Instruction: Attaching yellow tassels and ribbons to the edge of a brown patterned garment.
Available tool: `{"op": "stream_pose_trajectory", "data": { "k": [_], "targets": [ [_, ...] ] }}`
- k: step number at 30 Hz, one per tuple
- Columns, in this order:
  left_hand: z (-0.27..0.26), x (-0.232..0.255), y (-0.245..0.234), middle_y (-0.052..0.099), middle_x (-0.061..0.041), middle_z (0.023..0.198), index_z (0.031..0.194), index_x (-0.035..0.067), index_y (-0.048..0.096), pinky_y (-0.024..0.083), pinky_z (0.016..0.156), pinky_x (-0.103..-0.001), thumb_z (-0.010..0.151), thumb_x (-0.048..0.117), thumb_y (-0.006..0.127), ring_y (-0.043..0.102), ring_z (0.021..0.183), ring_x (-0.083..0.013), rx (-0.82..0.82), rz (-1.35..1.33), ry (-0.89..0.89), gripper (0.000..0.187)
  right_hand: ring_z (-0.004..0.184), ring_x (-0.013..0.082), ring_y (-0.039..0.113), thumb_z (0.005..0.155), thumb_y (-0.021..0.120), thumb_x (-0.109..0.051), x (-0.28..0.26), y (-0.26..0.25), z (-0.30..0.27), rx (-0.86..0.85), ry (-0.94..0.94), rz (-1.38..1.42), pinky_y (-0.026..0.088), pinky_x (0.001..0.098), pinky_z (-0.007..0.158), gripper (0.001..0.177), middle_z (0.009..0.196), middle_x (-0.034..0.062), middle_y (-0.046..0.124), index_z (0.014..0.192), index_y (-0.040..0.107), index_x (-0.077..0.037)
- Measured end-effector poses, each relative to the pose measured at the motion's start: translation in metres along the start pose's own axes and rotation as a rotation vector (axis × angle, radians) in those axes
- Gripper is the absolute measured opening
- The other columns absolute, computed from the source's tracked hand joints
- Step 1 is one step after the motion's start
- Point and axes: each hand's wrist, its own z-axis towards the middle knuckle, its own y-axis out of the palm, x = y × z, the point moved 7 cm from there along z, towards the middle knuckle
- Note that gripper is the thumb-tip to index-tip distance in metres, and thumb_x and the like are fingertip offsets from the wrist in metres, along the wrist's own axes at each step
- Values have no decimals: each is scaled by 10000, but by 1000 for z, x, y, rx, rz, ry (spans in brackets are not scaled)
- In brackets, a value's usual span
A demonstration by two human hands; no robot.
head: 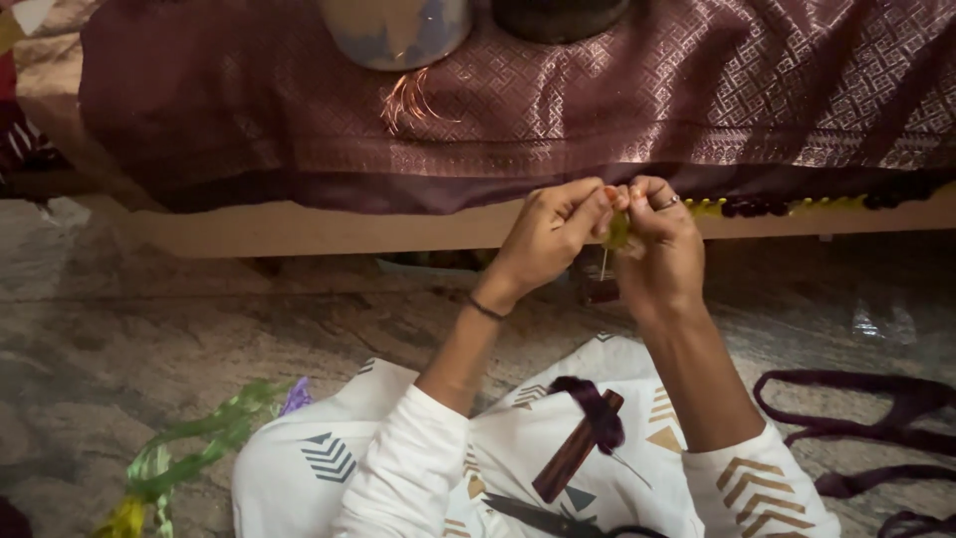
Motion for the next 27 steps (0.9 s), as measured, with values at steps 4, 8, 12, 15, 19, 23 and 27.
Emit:
{"op": "stream_pose_trajectory", "data": {
  "k": [4, 8, 12, 15, 19, 23, 27],
  "targets": [
    [-10, -28, 6, 597, 40, 803, 952, 18, 628, 465, 698, -238, 1124, 270, 529, 537, 767, -44, 83, -106, -1, 321, 880, 191, 615, 1046, 549, -41, 3, -1, -3, 37, -3, -40, 502, 337, 880, 14, 988, 72, 609, 1043, 552, -55],
    [-31, -35, 11, 667, 5, 775, 990, -6, 724, 358, 513, -228, 1112, 313, 552, 491, 577, -64, 357, -430, -240, 383, 949, 130, 602, 1059, 573, -38, 2, -23, -7, 114, -82, -248, 479, 303, 928, 41, 1016, 46, 613, 1070, 550, -70],
    [-36, -11, -1, 768, -17, 1065, 1210, 35, 731, 515, 653, -223, 1048, 291, 625, 607, 699, -64, 422, -134, -55, 321, 972, 112, 582, 1050, 609, -29, -13, -17, -22, 73, -207, -614, 473, 287, 923, 54, 1048, 36, 625, 1061, 578, -73],
    [-43, 7, -8, 787, -66, 909, 1087, 43, 810, 522, 603, -201, 1020, 277, 693, 708, 677, -75, 533, 537, 24, 269, 993, 157, 601, 971, 658, -4, -26, 13, -37, 14, -400, -1104, 490, 312, 894, 81, 1064, 56, 643, 1018, 614, -54],
    [-49, -53, -1, 757, -64, 785, 938, -14, 783, 551, 522, -215, 940, 228, 741, 694, 605, -85, 385, -8, -438, 246, 1000, 295, 621, 802, 717, 42, -28, 43, -64, -109, -703, -1611, 475, 423, 864, 188, 1050, 107, 651, 949, 630, -37],
    [-56, -69, -2, 733, -14, 803, 986, 25, 785, 494, 536, -192, 924, 181, 765, 628, 624, -44, 367, -186, -444, 170, 819, 305, 644, 667, 682, 21, 24, -18, -95, -501, -253, -1579, 515, 419, 716, 189, 840, 102, 656, 812, 611, -76],
    [-61, -63, -7, 759, -3, 868, 1022, 42, 760, 493, 522, -185, 896, 178, 758, 653, 619, -46, 401, -190, -464, 185, 716, 383, 685, 896, 589, -116, 113, -114, -239, -1133, 717, -1851, 564, 482, 641, 154, 795, 214, 674, 969, 576, 20]
  ]
}}
